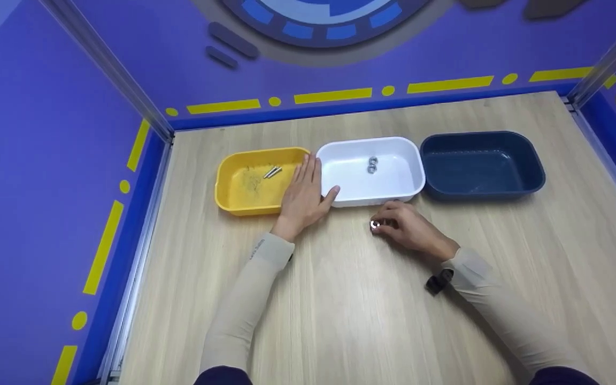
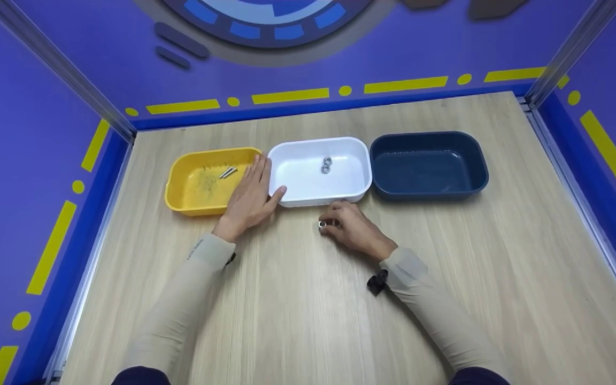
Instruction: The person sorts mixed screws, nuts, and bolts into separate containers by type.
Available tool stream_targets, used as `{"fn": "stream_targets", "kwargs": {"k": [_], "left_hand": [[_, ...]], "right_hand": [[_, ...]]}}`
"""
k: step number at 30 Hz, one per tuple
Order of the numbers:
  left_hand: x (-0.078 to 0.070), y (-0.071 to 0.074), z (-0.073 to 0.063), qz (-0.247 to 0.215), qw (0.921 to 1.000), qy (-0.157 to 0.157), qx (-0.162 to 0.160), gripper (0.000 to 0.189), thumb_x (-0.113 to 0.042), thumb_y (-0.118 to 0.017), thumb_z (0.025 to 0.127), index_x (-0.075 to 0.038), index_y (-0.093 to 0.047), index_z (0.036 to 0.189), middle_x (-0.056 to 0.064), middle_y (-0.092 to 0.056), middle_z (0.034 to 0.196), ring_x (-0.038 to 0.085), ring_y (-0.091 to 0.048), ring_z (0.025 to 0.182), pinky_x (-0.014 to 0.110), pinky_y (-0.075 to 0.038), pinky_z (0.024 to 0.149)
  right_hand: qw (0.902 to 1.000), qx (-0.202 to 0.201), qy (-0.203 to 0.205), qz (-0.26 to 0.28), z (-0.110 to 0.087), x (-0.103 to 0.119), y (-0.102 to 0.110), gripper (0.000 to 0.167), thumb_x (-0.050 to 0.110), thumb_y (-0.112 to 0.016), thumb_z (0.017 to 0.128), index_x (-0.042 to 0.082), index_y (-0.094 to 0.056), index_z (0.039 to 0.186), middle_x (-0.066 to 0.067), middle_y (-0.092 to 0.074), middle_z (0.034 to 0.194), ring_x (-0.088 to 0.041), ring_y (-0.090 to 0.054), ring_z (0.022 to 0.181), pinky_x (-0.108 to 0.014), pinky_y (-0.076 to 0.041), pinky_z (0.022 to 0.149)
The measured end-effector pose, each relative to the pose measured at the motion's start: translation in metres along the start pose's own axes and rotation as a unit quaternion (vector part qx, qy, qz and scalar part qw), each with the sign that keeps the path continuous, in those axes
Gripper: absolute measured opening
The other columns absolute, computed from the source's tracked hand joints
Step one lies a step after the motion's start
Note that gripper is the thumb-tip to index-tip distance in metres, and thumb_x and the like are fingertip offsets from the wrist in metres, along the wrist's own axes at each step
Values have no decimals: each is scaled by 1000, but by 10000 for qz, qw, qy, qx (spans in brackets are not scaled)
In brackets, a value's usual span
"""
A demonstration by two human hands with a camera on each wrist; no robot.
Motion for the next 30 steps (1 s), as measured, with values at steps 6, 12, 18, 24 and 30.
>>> {"fn": "stream_targets", "kwargs": {"k": [6, 12, 18, 24, 30], "left_hand": [[0, 1, 0, 0, 10000, -16, -20, 94, -70, -22, 108, -2, -6, 171, 16, -1, 181, 27, 2, 168, 39, 0, 138], [0, 0, 0, -8, 10000, -55, -78, 94, -69, -23, 109, 0, -8, 170, 18, -7, 180, 29, 0, 168, 39, 0, 138], [0, 1, 0, -35, 9998, -108, -156, 93, -68, -25, 109, 1, -10, 170, 20, -9, 180, 30, -2, 168, 39, -1, 138], [1, 1, -1, -3, 9999, -71, -125, 94, -68, -24, 109, 0, -8, 170, 18, -6, 180, 28, 0, 168, 38, -1, 138], [-1, 2, 0, 2, 9999, -104, -135, 93, -68, -24, 109, 2, -10, 170, 20, -8, 180, 30, -2, 168, 40, -4, 138]], "right_hand": [[9999, 17, 74, -65, 2, 6, 3, 13, 8, -82, 94, 7, -83, 107, -4, -74, 98, -22, -68, 95, -40, -56, 85], [9994, -18, 317, -118, 5, 17, 6, 13, 6, -82, 93, 5, -82, 106, -5, -70, 94, -22, -65, 90, -40, -54, 82], [9984, -75, 541, -162, 7, 25, 9, 12, 5, -82, 92, 4, -82, 105, -7, -68, 91, -21, -64, 86, -38, -54, 79], [9985, -13, 545, -7, 10, 30, 12, 17, 4, -81, 93, 3, -81, 110, -5, -71, 95, -21, -67, 87, -37, -57, 77], [9993, 24, 378, 29, 17, 32, 18, 17, 7, -79, 96, 3, -82, 112, -5, -72, 100, -21, -67, 92, -40, -58, 80]]}}
Point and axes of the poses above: each hand's wrist, its own z-axis towards the middle knuckle, its own y-axis out of the back of the hand, x = y × z, the point moved 8 cm from there along z, towards the middle knuckle
